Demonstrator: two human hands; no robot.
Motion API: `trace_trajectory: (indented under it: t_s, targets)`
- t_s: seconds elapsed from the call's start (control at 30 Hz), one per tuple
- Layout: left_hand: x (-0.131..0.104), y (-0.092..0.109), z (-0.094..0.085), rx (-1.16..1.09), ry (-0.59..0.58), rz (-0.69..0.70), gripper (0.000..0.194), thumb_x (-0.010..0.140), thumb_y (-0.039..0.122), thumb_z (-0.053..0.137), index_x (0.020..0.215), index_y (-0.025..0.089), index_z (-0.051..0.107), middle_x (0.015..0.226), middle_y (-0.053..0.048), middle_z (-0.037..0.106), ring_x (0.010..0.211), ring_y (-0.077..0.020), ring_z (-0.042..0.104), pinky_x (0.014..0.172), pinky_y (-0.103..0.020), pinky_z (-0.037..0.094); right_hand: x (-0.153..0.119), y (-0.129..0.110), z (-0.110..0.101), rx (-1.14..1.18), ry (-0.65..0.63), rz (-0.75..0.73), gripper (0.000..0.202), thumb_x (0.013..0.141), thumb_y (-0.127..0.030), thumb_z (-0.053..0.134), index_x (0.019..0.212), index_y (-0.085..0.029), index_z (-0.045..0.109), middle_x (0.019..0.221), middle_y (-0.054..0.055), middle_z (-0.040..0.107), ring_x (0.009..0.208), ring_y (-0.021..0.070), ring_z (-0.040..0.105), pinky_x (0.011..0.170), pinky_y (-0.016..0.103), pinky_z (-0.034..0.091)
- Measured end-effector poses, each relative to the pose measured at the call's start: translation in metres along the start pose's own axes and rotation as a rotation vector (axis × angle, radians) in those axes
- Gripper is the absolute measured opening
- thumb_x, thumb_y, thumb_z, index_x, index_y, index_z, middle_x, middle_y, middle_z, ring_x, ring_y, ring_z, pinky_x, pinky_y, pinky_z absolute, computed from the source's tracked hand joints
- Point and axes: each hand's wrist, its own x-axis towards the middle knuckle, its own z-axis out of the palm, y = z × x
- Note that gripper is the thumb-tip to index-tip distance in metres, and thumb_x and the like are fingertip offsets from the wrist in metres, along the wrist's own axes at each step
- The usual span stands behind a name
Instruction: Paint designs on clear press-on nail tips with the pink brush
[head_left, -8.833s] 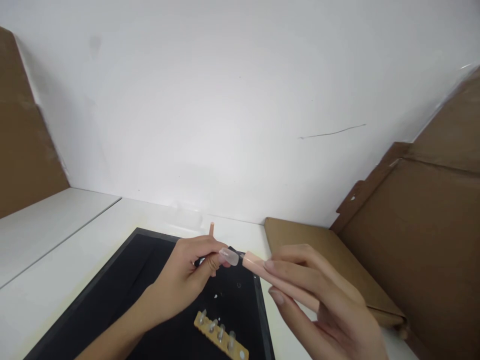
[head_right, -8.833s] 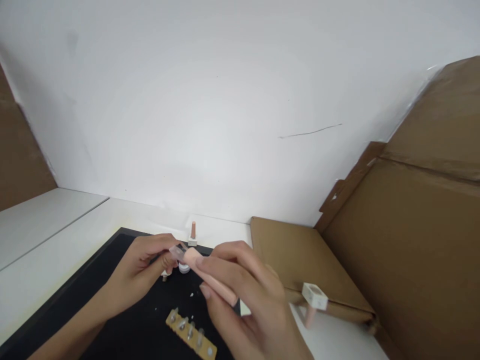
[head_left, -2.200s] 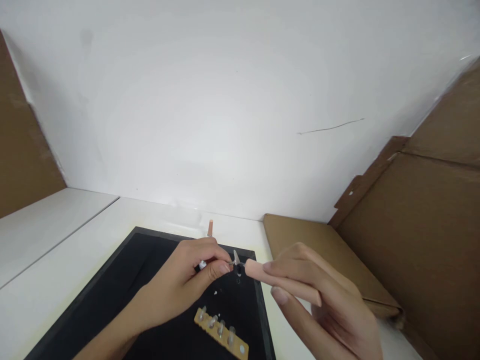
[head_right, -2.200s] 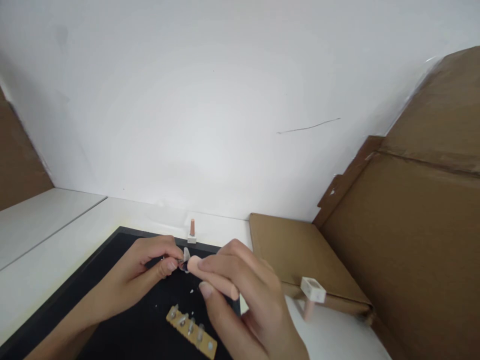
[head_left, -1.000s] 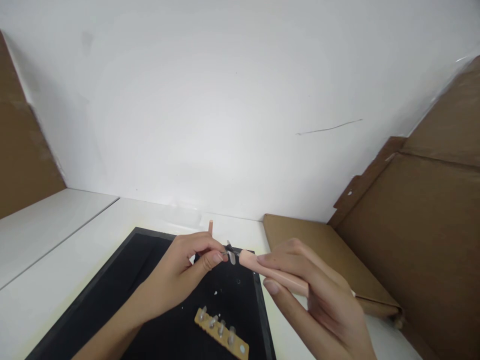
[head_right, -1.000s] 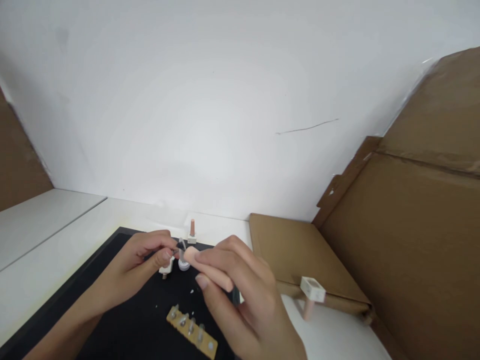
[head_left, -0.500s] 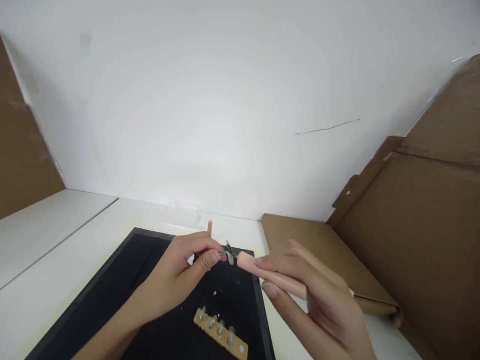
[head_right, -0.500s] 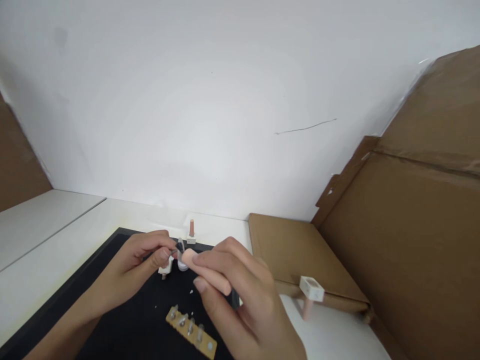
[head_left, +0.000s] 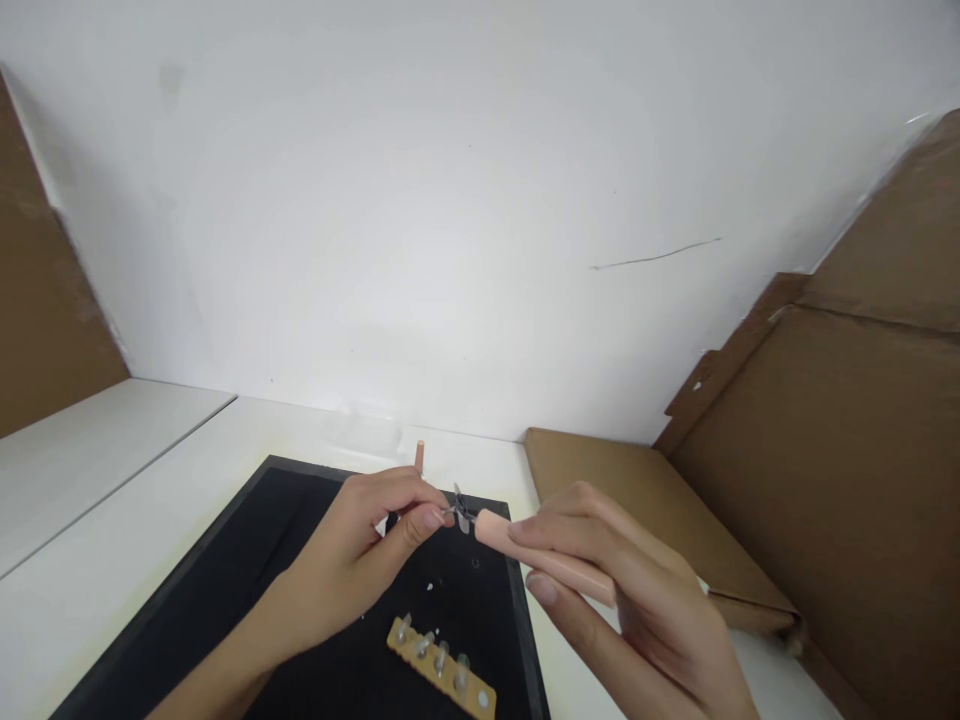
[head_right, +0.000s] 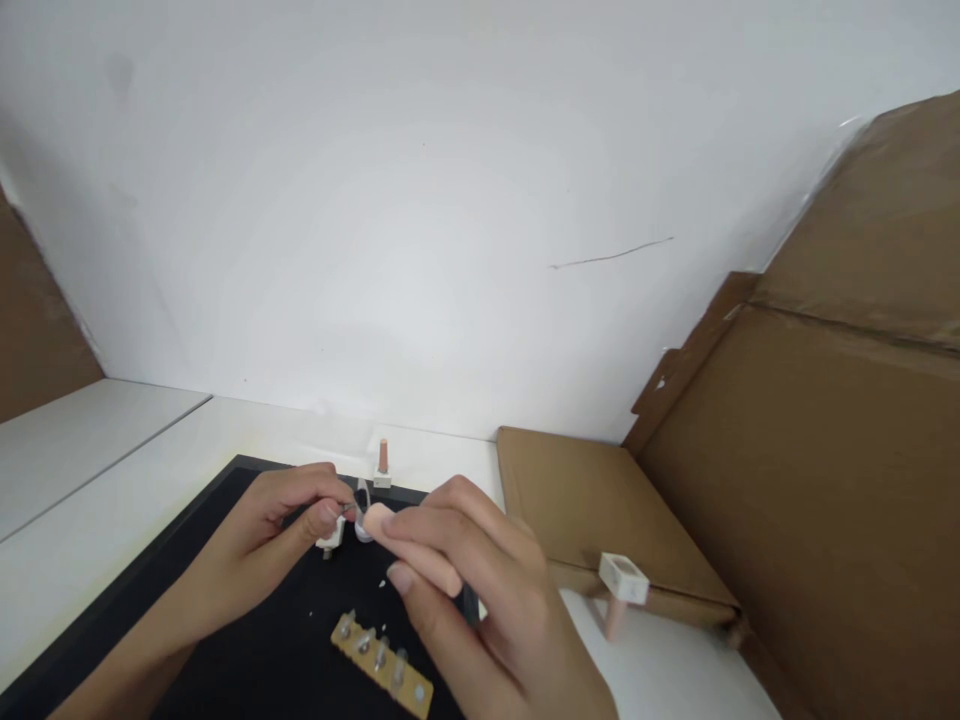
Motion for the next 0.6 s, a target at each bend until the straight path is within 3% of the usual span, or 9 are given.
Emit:
trace_trajectory:
  t_s: [0.6]
  targets:
    - [0.0002, -0.0014, 0.0018, 0.036, -0.004, 0.045, 0.025, 0.095, 0.023, 0.048, 0.077, 0.015, 0.063, 0.065, 0.000, 0.061, 0.060, -0.0113, 0.053, 0.058, -0.021, 0.038, 0.0002, 0.0018, 0.0000, -0.037, 0.013, -0.031, 0.033, 0.084, -0.003, 0.054, 0.109, -0.024, 0.059, 0.083, 0.000, 0.066, 0.070, 0.0130, 0.058, 0.058, 0.024, 0.047]
